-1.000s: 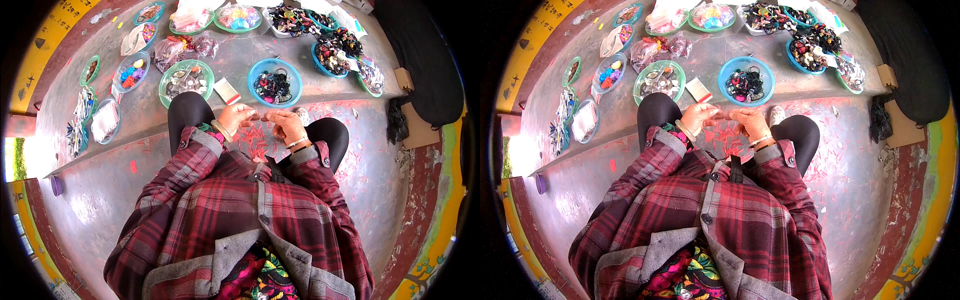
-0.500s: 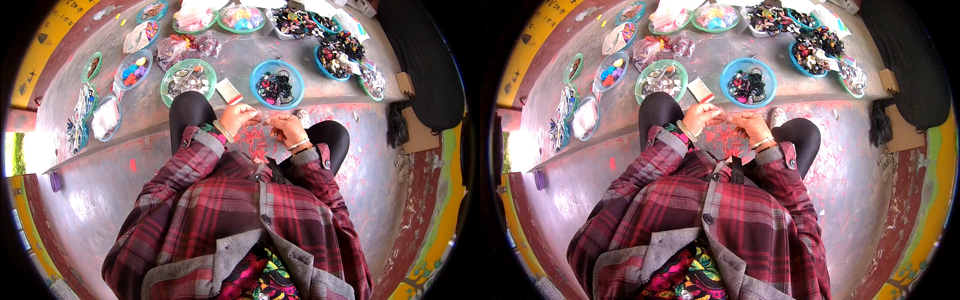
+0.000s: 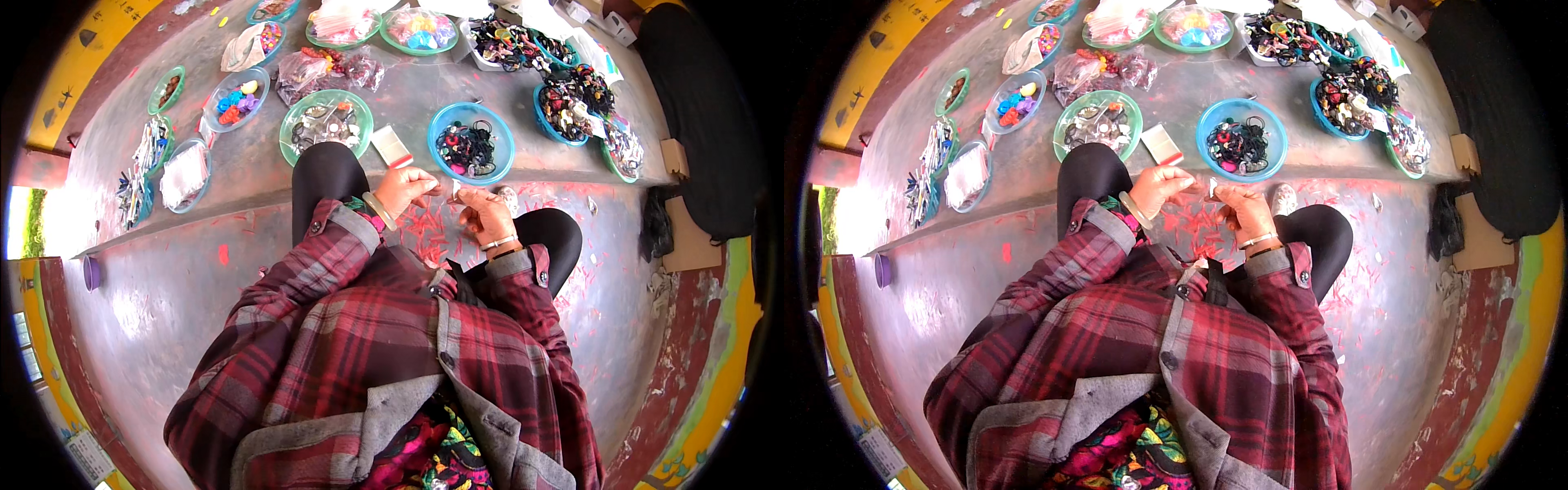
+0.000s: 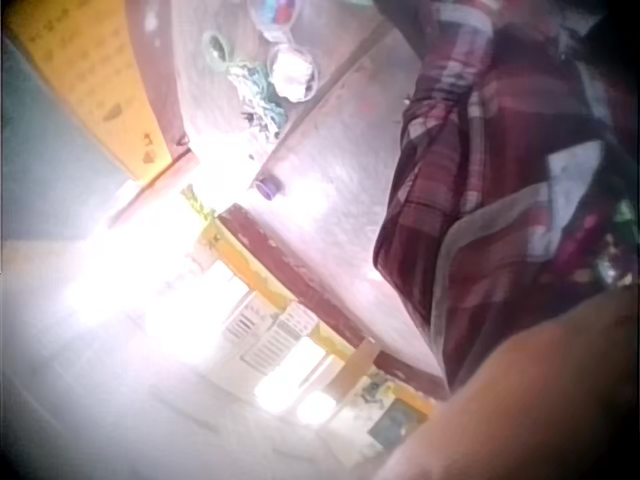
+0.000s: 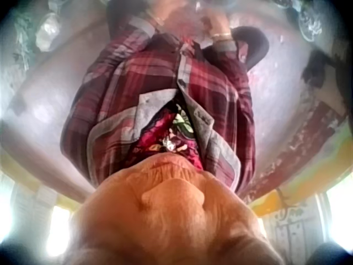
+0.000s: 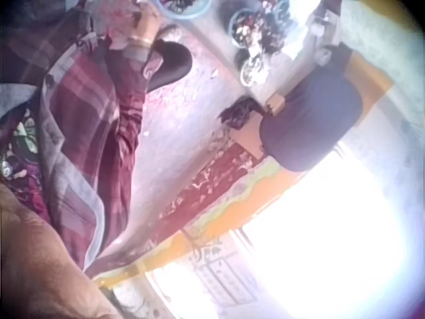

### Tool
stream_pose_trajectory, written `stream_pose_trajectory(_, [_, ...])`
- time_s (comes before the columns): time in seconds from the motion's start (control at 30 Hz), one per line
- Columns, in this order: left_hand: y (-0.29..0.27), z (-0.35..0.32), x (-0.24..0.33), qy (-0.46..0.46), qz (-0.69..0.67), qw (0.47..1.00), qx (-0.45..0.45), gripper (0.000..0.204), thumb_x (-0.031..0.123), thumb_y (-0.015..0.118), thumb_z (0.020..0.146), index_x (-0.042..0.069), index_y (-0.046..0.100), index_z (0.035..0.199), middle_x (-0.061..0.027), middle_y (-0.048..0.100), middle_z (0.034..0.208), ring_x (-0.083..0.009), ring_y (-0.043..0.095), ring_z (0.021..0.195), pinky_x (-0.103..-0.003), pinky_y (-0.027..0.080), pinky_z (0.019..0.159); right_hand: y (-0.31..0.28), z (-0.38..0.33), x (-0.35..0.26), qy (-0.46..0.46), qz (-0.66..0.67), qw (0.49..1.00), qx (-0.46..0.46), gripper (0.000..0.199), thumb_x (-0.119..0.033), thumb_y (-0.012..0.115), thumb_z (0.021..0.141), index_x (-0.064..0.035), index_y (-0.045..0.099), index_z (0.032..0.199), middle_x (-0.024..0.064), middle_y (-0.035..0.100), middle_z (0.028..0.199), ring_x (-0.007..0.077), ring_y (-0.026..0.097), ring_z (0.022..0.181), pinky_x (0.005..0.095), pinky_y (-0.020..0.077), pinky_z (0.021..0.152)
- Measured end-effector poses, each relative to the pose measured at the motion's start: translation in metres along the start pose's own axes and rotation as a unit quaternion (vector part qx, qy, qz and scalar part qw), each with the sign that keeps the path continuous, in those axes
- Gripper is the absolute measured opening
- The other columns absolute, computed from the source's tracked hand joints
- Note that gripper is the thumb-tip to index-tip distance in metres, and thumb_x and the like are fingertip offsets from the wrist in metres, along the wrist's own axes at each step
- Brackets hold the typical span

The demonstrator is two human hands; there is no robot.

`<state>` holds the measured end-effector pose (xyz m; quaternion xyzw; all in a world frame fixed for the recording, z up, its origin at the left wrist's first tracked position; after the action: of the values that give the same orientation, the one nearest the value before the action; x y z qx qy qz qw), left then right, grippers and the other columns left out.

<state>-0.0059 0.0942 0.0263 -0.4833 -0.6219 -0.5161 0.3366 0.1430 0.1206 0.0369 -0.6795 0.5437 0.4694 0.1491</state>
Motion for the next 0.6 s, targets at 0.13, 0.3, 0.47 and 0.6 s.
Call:
stream_pose_trajectory(0.13, [0.003,-0.003,0.000,-0.016,-0.041,0.999,-0.006,0.017,0.013,0.053,0.084,-0.002,0.055,0.090,-0.0115,0.060,0.091,-0.0194,0.061,0.084,-0.024,0.050,0.062,-0.004,0.002,0.000,-0.014,0.013,1.000,0.006,0.014,-0.016,0.055,0.082,-0.0033,0.059,0.085,0.0102,0.063,0.082,0.0089,0.052,0.046,0.0163,0.0293,0.033])
stream_pose_trajectory(0.3, [0.002,-0.001,-0.006,-0.020,-0.087,0.996,-0.012,0.016,0.012,0.051,0.085,-0.003,0.055,0.092,-0.0129,0.060,0.095,-0.0201,0.061,0.084,-0.026,0.051,0.067,0.003,-0.001,-0.003,-0.022,0.052,0.998,-0.005,0.013,-0.015,0.054,0.083,-0.0036,0.058,0.087,0.0119,0.063,0.085,0.0101,0.054,0.048,0.0159,0.0293,0.033])
stream_pose_trajectory(0.47, [0.001,-0.003,0.000,-0.011,-0.068,0.998,-0.009,0.017,0.011,0.050,0.086,-0.004,0.055,0.093,-0.0140,0.059,0.098,-0.0205,0.060,0.086,-0.029,0.050,0.073,0.013,-0.007,-0.008,0.008,0.037,0.999,-0.027,0.018,-0.013,0.053,0.083,-0.0021,0.057,0.097,0.0129,0.063,0.090,0.0127,0.060,0.062,0.0160,0.0313,0.035])
stream_pose_trajectory(0.6, [0.004,-0.006,0.008,0.012,-0.053,0.998,-0.028,0.019,0.011,0.050,0.086,-0.005,0.055,0.096,-0.0148,0.059,0.099,-0.0213,0.060,0.088,-0.031,0.049,0.077,0.015,-0.005,-0.003,0.020,0.003,0.998,-0.065,0.023,-0.012,0.055,0.082,-0.0010,0.057,0.102,0.0117,0.062,0.097,0.0141,0.061,0.076,0.0159,0.0333,0.039])
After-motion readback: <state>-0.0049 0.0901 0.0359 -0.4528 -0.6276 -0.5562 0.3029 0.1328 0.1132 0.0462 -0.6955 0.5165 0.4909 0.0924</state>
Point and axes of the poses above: each hand's wrist, its own z-axis towards the middle knuckle, its own y-axis out of the palm, x = y × z, the point moved 8 cm from there along z, towards the middle knuckle
